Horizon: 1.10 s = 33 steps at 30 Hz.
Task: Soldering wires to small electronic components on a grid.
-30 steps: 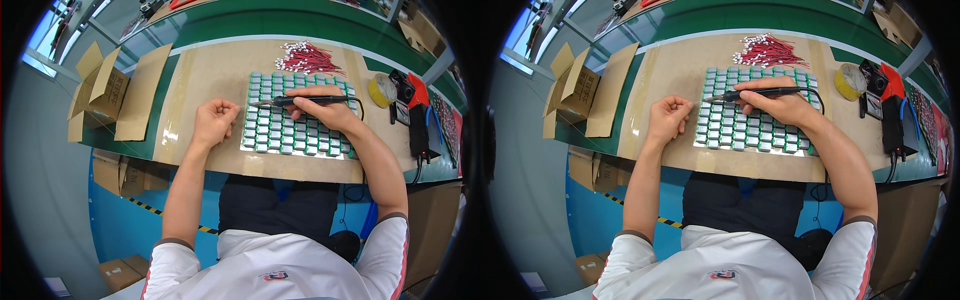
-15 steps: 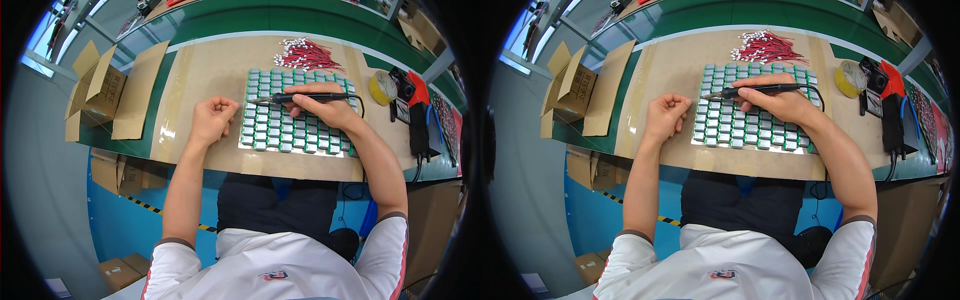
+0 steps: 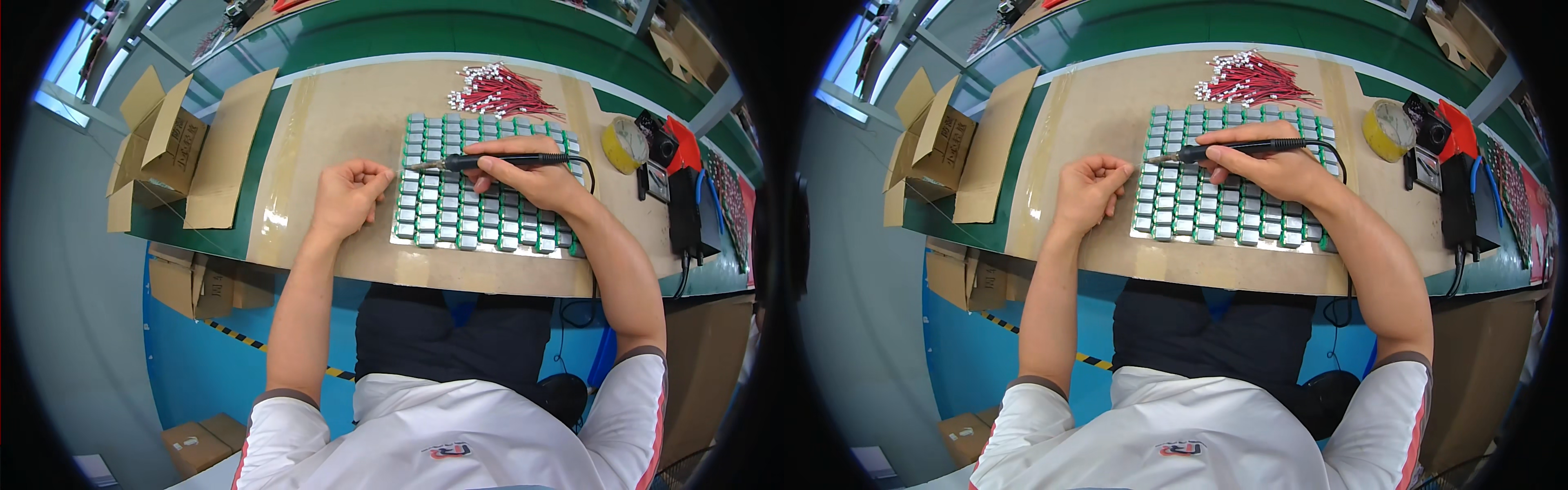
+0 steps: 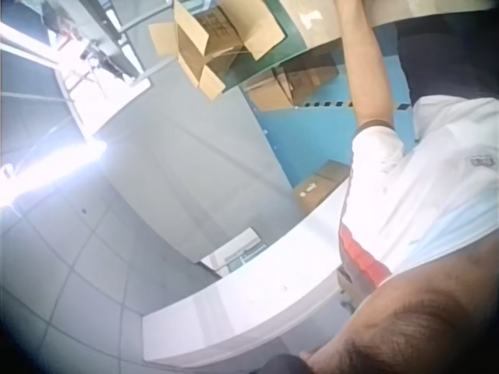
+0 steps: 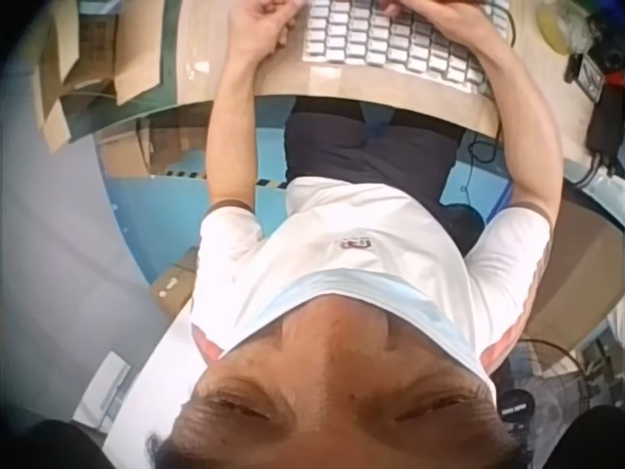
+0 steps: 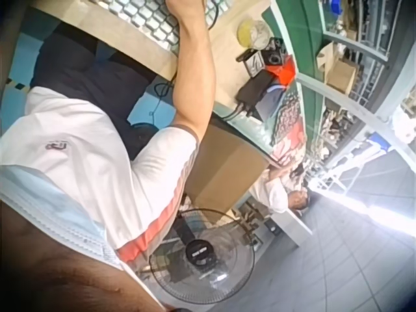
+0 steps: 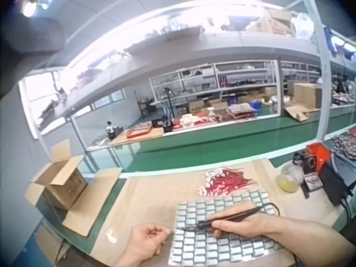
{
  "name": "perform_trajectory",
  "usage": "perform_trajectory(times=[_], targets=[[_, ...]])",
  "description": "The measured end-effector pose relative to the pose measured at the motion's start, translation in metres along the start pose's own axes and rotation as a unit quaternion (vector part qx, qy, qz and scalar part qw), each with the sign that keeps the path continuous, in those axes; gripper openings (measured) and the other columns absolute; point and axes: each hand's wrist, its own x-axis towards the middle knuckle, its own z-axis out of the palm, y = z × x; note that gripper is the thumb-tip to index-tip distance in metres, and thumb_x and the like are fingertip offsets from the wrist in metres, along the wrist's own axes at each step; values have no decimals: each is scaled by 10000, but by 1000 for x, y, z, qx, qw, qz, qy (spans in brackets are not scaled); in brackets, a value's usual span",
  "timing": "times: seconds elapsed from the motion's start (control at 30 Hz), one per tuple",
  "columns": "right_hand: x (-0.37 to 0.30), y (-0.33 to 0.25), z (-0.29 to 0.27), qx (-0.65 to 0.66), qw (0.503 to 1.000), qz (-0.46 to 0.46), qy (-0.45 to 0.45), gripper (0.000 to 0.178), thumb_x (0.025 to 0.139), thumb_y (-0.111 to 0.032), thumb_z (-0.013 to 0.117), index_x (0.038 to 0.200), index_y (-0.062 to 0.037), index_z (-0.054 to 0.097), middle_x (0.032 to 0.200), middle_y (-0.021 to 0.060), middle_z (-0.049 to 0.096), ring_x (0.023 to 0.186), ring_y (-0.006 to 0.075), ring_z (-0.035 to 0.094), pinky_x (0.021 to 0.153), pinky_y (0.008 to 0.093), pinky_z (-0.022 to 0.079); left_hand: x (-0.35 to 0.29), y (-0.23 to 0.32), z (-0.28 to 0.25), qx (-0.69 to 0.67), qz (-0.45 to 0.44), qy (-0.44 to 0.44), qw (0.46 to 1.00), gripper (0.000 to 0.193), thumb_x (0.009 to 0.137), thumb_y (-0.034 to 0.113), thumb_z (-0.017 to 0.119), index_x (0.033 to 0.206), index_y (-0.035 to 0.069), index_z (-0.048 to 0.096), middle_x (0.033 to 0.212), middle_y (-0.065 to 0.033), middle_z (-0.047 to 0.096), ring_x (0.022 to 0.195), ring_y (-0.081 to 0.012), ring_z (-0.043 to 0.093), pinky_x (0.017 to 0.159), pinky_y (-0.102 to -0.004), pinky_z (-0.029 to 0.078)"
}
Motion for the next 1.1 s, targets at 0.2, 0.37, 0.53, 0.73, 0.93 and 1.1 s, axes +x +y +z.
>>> perform_trajectory(times=[0.2, 0.37, 0.53, 0.73, 0.93, 1.1], targets=[[1, 0, 1, -7, 1000, -16, -5, 261, 961, -103, 664, 1197, 4, 697, 904, 116, 752, 804, 134, 714, 738, 242, 555, 1, -3, -1, 7, 5, 5, 1000, 148, 913, 119, 717, 933, -27, 706, 663, -20, 620, 429, -47, 483, 378, -219, 335], [0, 0, 0, -4, 1000, -6, -1, 262, 962, -104, 663, 1198, 4, 697, 900, 116, 753, 800, 135, 713, 739, 244, 556, 0, 1, 2, 6, -6, 8, 1000, 163, 909, 124, 735, 955, -32, 721, 663, -30, 629, 423, -40, 471, 381, -205, 333], [0, -1, 1, -10, 1000, -18, -1, 263, 966, -97, 653, 1203, 9, 693, 879, 116, 748, 813, 137, 713, 755, 248, 560, 0, -1, 2, 2, 3, 25, 1000, 160, 904, 109, 736, 951, -40, 703, 665, -39, 633, 418, -42, 465, 377, -202, 325], [0, -2, 1, 20, 1000, -14, 11, 268, 966, -89, 650, 1204, 29, 686, 875, 115, 746, 819, 144, 713, 758, 254, 563, -1, -1, 0, -31, 28, 41, 998, 139, 896, 57, 722, 930, -38, 626, 656, -51, 625, 405, -50, 452, 362, -206, 310], [-2, -3, 1, 17, 1000, -18, 2, 257, 965, -90, 652, 1192, 23, 692, 886, 122, 748, 813, 145, 717, 752, 250, 565, 1, -12, -7, -49, 63, 27, 996, 98, 877, 34, 719, 886, -27, 642, 638, -22, 608, 403, -46, 460, 348, -203, 298], [-3, -3, 0, 10, 1000, -2, -6, 246, 963, -96, 657, 1181, 8, 703, 924, 132, 752, 800, 135, 720, 725, 239, 566, -2, -4, -6, -13, 44, 8, 999, 97, 860, 38, 724, 847, -26, 652, 634, -12, 605, 421, -43, 496, 359, -207, 318]])
